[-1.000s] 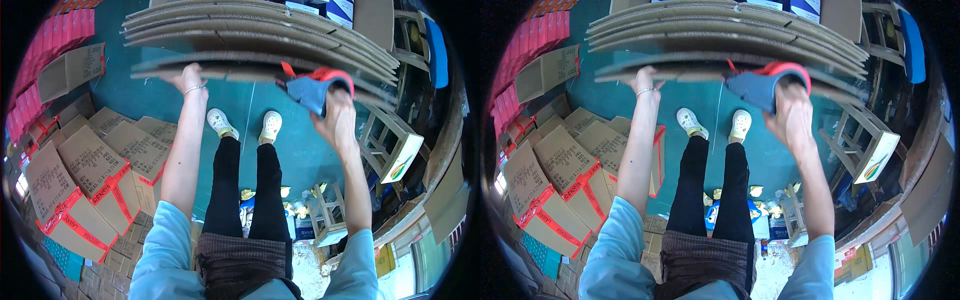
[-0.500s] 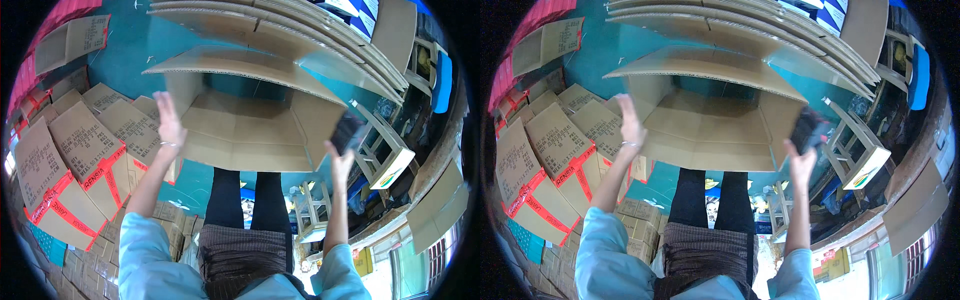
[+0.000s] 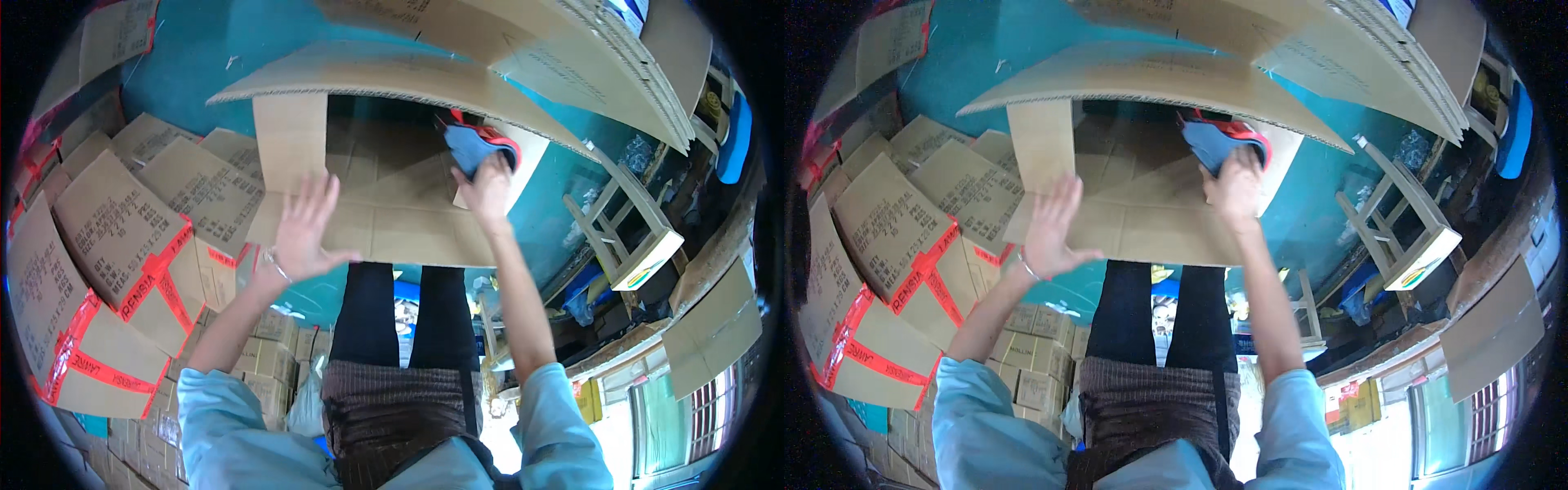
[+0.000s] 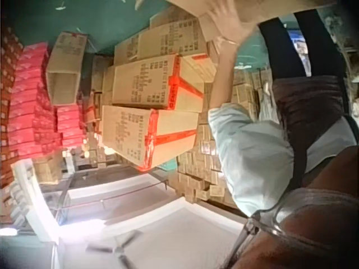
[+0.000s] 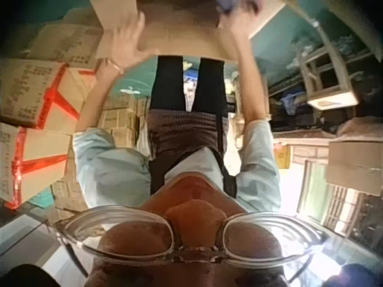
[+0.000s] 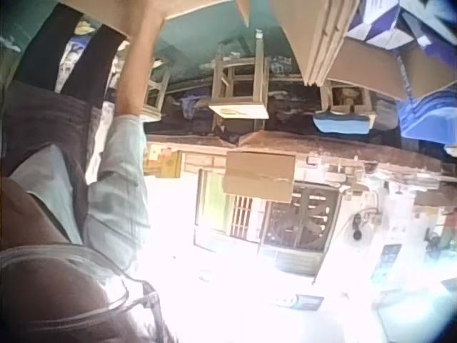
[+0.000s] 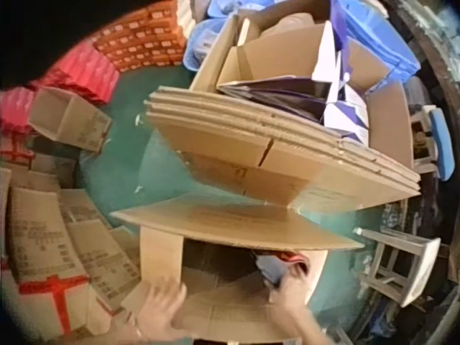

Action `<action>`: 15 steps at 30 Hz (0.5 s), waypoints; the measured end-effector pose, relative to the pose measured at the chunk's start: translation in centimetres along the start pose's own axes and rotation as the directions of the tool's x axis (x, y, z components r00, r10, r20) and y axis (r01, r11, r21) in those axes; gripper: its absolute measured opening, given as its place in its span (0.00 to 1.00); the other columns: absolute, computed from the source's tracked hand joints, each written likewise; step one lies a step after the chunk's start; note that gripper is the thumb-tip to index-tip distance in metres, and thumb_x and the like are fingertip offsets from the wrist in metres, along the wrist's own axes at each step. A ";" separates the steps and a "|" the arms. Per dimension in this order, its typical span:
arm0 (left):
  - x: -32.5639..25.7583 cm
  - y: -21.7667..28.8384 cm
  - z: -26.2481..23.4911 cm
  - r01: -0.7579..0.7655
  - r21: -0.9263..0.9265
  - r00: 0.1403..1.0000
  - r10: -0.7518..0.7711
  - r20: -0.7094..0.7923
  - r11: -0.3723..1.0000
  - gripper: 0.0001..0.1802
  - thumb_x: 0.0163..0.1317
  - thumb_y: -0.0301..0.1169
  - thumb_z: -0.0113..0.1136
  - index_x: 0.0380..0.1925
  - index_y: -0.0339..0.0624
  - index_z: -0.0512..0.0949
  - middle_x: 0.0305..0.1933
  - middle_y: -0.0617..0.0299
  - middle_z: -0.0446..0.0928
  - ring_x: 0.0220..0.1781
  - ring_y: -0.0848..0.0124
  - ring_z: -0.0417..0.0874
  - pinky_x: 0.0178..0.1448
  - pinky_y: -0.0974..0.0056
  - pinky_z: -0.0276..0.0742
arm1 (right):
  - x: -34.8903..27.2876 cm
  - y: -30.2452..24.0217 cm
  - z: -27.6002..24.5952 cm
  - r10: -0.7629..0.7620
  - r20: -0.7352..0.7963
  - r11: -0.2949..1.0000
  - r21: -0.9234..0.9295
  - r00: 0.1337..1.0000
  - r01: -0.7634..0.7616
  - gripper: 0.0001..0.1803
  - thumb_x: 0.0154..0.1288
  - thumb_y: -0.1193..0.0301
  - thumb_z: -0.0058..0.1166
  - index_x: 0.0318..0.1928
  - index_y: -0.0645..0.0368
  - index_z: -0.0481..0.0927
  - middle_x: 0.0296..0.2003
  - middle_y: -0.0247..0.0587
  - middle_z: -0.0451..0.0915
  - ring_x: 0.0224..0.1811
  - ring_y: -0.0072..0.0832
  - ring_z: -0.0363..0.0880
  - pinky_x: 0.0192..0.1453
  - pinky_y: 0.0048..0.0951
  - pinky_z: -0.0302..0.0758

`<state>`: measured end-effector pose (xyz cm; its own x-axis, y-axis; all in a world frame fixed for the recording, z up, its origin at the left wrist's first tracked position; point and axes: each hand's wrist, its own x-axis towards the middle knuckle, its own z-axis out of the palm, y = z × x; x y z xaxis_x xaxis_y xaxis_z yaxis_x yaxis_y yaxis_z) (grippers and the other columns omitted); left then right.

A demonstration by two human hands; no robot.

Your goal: Taping multiple cardboard boxes using a handheld tape dispenser.

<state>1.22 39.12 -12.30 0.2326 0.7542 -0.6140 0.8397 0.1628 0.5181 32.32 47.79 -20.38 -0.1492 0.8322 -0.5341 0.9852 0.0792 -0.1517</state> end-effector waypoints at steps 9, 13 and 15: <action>7.9 0.4 -2.3 -0.024 0.270 0.957 0.101 -0.273 0.963 0.68 0.28 0.66 0.69 0.72 0.58 0.49 0.76 0.50 0.43 0.77 0.46 0.39 0.71 0.31 0.38 | -2.1 3.9 -21.9 -0.081 0.048 0.751 0.659 0.996 0.029 0.19 0.50 0.71 0.67 0.43 0.63 0.80 0.35 0.38 0.81 0.35 0.26 0.78 0.44 0.27 0.74; 12.1 -0.7 5.9 0.380 0.088 0.813 -0.287 -0.507 0.921 0.78 0.27 0.69 0.68 0.71 0.38 0.39 0.73 0.31 0.33 0.76 0.40 0.31 0.70 0.30 0.30 | 4.9 1.5 -20.7 -0.084 -0.207 0.851 0.493 0.975 0.178 0.14 0.52 0.71 0.64 0.38 0.65 0.80 0.32 0.38 0.81 0.32 0.26 0.77 0.39 0.26 0.73; 10.8 0.4 8.1 0.591 -0.404 0.441 -0.699 -0.563 0.698 0.81 0.28 0.70 0.68 0.70 0.32 0.34 0.72 0.27 0.27 0.75 0.37 0.25 0.71 0.32 0.27 | 4.5 0.8 -16.9 -0.405 -0.045 0.914 -0.031 0.913 0.404 0.19 0.49 0.66 0.66 0.39 0.65 0.78 0.38 0.56 0.80 0.38 0.47 0.79 0.41 0.38 0.75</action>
<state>8.08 42.14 -23.53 -0.7606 0.5767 -0.2981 0.5255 0.8166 0.2389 33.86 60.84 -8.88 -0.5318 0.7526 -0.3882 0.8429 0.4261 -0.3286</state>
